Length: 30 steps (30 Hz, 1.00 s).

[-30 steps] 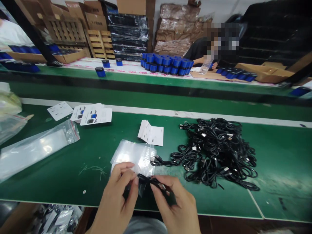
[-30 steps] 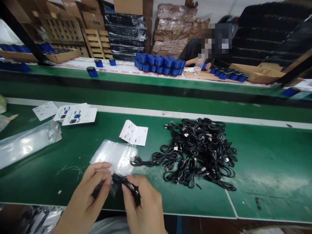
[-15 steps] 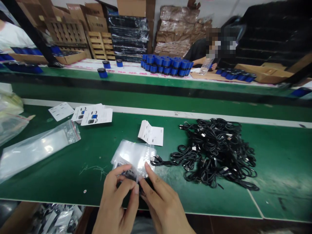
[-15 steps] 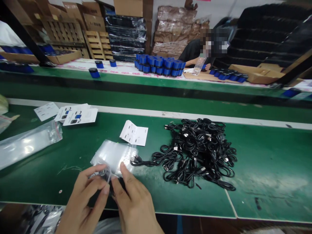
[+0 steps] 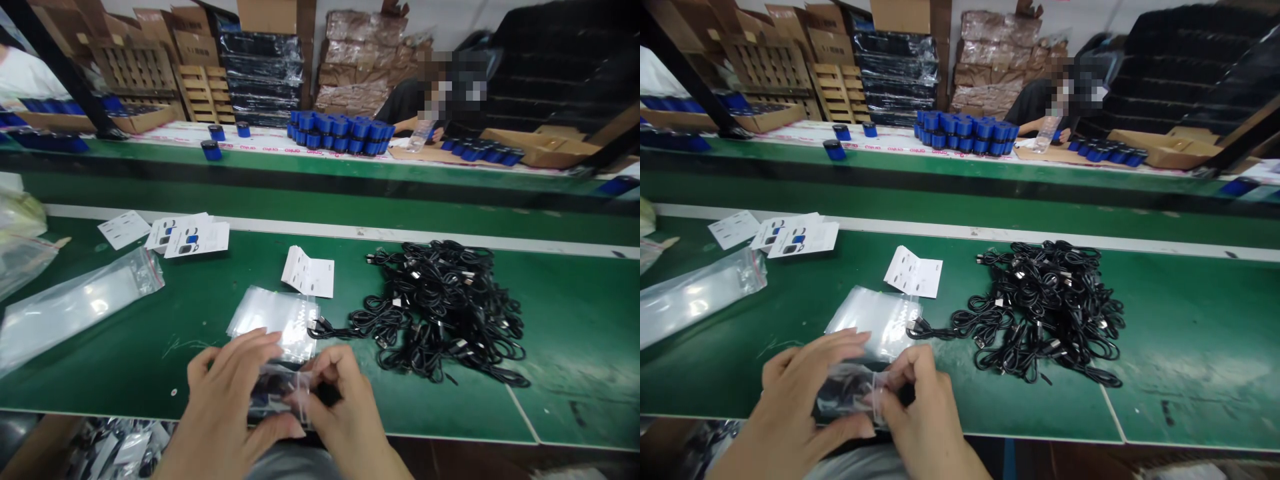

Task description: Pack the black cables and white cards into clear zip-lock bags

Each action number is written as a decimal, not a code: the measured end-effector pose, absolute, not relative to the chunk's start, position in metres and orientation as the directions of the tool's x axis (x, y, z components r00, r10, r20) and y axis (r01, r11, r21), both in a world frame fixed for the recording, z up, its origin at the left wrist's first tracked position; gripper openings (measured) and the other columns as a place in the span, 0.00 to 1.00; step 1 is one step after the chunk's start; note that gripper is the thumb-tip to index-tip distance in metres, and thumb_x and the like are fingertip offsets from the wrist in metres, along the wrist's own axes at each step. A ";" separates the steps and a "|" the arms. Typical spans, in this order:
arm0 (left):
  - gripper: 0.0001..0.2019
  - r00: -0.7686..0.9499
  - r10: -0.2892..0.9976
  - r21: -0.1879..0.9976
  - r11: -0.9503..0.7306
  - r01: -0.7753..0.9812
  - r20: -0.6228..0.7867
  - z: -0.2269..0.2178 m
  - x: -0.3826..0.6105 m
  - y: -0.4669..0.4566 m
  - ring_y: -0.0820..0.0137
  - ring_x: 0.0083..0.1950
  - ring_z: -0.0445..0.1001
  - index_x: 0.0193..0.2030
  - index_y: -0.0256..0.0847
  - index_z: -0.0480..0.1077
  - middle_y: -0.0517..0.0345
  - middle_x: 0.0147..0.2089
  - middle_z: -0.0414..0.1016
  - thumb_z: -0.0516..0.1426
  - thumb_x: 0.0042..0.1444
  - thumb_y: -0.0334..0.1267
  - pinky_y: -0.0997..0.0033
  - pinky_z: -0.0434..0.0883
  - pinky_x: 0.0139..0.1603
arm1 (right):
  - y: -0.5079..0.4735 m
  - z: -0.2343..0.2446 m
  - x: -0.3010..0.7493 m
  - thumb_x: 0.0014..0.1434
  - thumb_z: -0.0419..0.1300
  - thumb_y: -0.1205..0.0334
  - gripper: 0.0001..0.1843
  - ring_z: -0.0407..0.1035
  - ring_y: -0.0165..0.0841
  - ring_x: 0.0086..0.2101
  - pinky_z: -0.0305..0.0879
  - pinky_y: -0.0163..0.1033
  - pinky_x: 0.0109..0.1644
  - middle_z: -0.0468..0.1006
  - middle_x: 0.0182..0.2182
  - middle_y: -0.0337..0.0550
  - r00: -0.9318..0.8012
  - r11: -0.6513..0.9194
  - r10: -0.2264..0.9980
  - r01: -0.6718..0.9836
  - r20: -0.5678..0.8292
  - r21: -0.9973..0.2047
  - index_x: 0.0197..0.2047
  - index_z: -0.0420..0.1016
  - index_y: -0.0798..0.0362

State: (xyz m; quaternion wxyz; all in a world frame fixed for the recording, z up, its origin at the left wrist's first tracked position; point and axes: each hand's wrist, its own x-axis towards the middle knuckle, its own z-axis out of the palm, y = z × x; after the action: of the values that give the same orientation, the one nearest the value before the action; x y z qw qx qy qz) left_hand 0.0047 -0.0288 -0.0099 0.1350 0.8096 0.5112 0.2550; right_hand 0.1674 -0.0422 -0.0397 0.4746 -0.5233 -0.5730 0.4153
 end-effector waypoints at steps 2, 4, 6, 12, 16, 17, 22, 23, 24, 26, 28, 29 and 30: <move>0.27 0.392 0.914 0.544 -0.383 0.747 0.104 -0.004 -0.002 -0.021 0.58 0.43 0.74 0.51 0.52 0.64 0.60 0.41 0.78 0.65 0.45 0.50 0.63 0.65 0.42 | -0.041 -0.033 0.172 0.52 0.58 0.73 0.15 0.73 0.29 0.27 0.67 0.32 0.33 0.79 0.27 0.32 -0.130 0.096 0.988 0.142 0.077 -0.985 0.40 0.62 0.47; 0.18 0.433 0.896 0.639 -0.278 0.717 -0.096 0.003 -0.002 -0.016 0.63 0.37 0.76 0.48 0.53 0.69 0.65 0.37 0.79 0.63 0.49 0.46 0.70 0.68 0.36 | -0.039 -0.027 0.176 0.54 0.56 0.73 0.17 0.75 0.29 0.30 0.68 0.33 0.37 0.80 0.30 0.34 -0.225 0.100 0.971 0.104 0.075 -0.990 0.45 0.63 0.47; 0.08 0.423 0.879 0.702 -0.156 0.695 -0.222 0.008 0.001 -0.014 0.67 0.33 0.76 0.39 0.49 0.73 0.64 0.34 0.78 0.59 0.53 0.45 0.73 0.68 0.33 | -0.038 -0.021 0.181 0.57 0.56 0.71 0.14 0.74 0.30 0.31 0.68 0.33 0.37 0.79 0.29 0.35 -0.191 0.079 0.980 0.098 0.059 -0.992 0.45 0.65 0.47; 0.16 0.354 0.917 0.847 -0.035 0.530 -0.184 0.005 0.009 -0.014 0.74 0.26 0.65 0.23 0.41 0.65 0.65 0.24 0.61 0.54 0.57 0.47 0.78 0.62 0.26 | -0.038 -0.013 0.190 0.55 0.61 0.64 0.02 0.69 0.30 0.30 0.65 0.33 0.33 0.74 0.29 0.38 -0.171 0.016 0.985 0.158 -0.012 -0.987 0.33 0.71 0.51; 0.13 0.304 0.930 0.912 0.071 0.403 -0.207 0.001 0.011 -0.018 0.73 0.27 0.66 0.27 0.42 0.68 0.65 0.25 0.64 0.54 0.57 0.46 0.78 0.63 0.28 | -0.038 -0.014 0.189 0.57 0.57 0.65 0.08 0.65 0.29 0.26 0.60 0.32 0.30 0.69 0.23 0.35 -0.122 0.017 0.992 0.250 -0.014 -0.968 0.26 0.69 0.52; 0.12 0.257 0.942 0.917 0.107 0.385 -0.218 0.001 0.011 -0.019 0.73 0.29 0.67 0.29 0.43 0.69 0.64 0.26 0.67 0.53 0.58 0.46 0.77 0.64 0.30 | -0.037 -0.013 0.189 0.58 0.57 0.65 0.08 0.65 0.29 0.26 0.60 0.32 0.30 0.69 0.23 0.35 -0.104 0.024 0.995 0.255 -0.003 -0.967 0.27 0.69 0.52; 0.12 0.191 0.958 0.903 0.118 0.413 -0.212 0.000 0.007 -0.017 0.73 0.27 0.65 0.30 0.44 0.71 0.64 0.25 0.67 0.53 0.58 0.47 0.78 0.64 0.27 | -0.035 -0.012 0.192 0.60 0.54 0.65 0.10 0.64 0.29 0.27 0.59 0.32 0.31 0.69 0.24 0.36 -0.090 0.090 0.994 0.277 0.067 -0.957 0.26 0.67 0.52; 0.12 0.211 0.956 0.902 0.098 0.420 -0.202 -0.001 0.006 -0.016 0.73 0.27 0.65 0.30 0.44 0.71 0.64 0.26 0.68 0.53 0.58 0.46 0.79 0.64 0.27 | -0.035 -0.012 0.193 0.60 0.54 0.65 0.10 0.64 0.29 0.27 0.59 0.32 0.31 0.69 0.24 0.36 -0.094 0.099 0.993 0.283 0.075 -0.954 0.26 0.67 0.52; 0.12 0.219 0.957 0.903 0.085 0.421 -0.192 -0.001 0.005 -0.016 0.73 0.27 0.65 0.30 0.44 0.71 0.64 0.26 0.68 0.53 0.58 0.46 0.79 0.64 0.27 | -0.035 -0.012 0.194 0.60 0.54 0.66 0.10 0.64 0.29 0.27 0.59 0.32 0.32 0.69 0.24 0.36 -0.099 0.109 0.992 0.290 0.083 -0.951 0.27 0.67 0.52; 0.11 0.198 0.966 0.910 0.073 0.408 -0.166 -0.002 0.005 -0.016 0.73 0.27 0.65 0.27 0.43 0.70 0.64 0.26 0.67 0.54 0.57 0.44 0.79 0.63 0.28 | -0.036 -0.012 0.195 0.61 0.54 0.66 0.10 0.64 0.29 0.28 0.59 0.32 0.32 0.68 0.25 0.36 -0.108 0.121 0.990 0.302 0.092 -0.946 0.27 0.67 0.52; 0.11 0.160 0.978 0.922 0.064 0.383 -0.135 -0.002 0.007 -0.017 0.74 0.26 0.63 0.24 0.42 0.69 0.65 0.24 0.65 0.56 0.56 0.42 0.79 0.62 0.27 | -0.036 -0.012 0.195 0.61 0.54 0.66 0.10 0.64 0.29 0.28 0.59 0.33 0.32 0.68 0.25 0.35 -0.127 0.115 0.989 0.306 0.079 -0.945 0.27 0.66 0.52; 0.12 0.146 0.982 0.926 0.054 0.373 -0.116 -0.002 0.008 -0.018 0.74 0.25 0.63 0.23 0.42 0.68 0.65 0.24 0.64 0.56 0.55 0.41 0.79 0.62 0.27 | -0.036 -0.013 0.194 0.60 0.54 0.66 0.10 0.64 0.29 0.28 0.59 0.33 0.32 0.68 0.25 0.35 -0.137 0.104 0.988 0.304 0.064 -0.947 0.27 0.66 0.52; 0.11 0.138 0.986 0.930 0.040 0.364 -0.097 -0.001 0.010 -0.019 0.74 0.25 0.62 0.23 0.42 0.68 0.65 0.23 0.63 0.56 0.55 0.40 0.79 0.61 0.27 | -0.036 -0.013 0.194 0.60 0.54 0.66 0.09 0.64 0.29 0.28 0.59 0.33 0.32 0.68 0.25 0.35 -0.147 0.094 0.988 0.298 0.051 -0.950 0.27 0.66 0.52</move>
State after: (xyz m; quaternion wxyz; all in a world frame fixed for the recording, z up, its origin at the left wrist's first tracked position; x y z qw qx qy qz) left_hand 0.0095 -0.0193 -0.0010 0.4541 0.6024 0.5603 0.3421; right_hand 0.1939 -0.0364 -0.0132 0.3996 -0.5167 -0.6223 0.4314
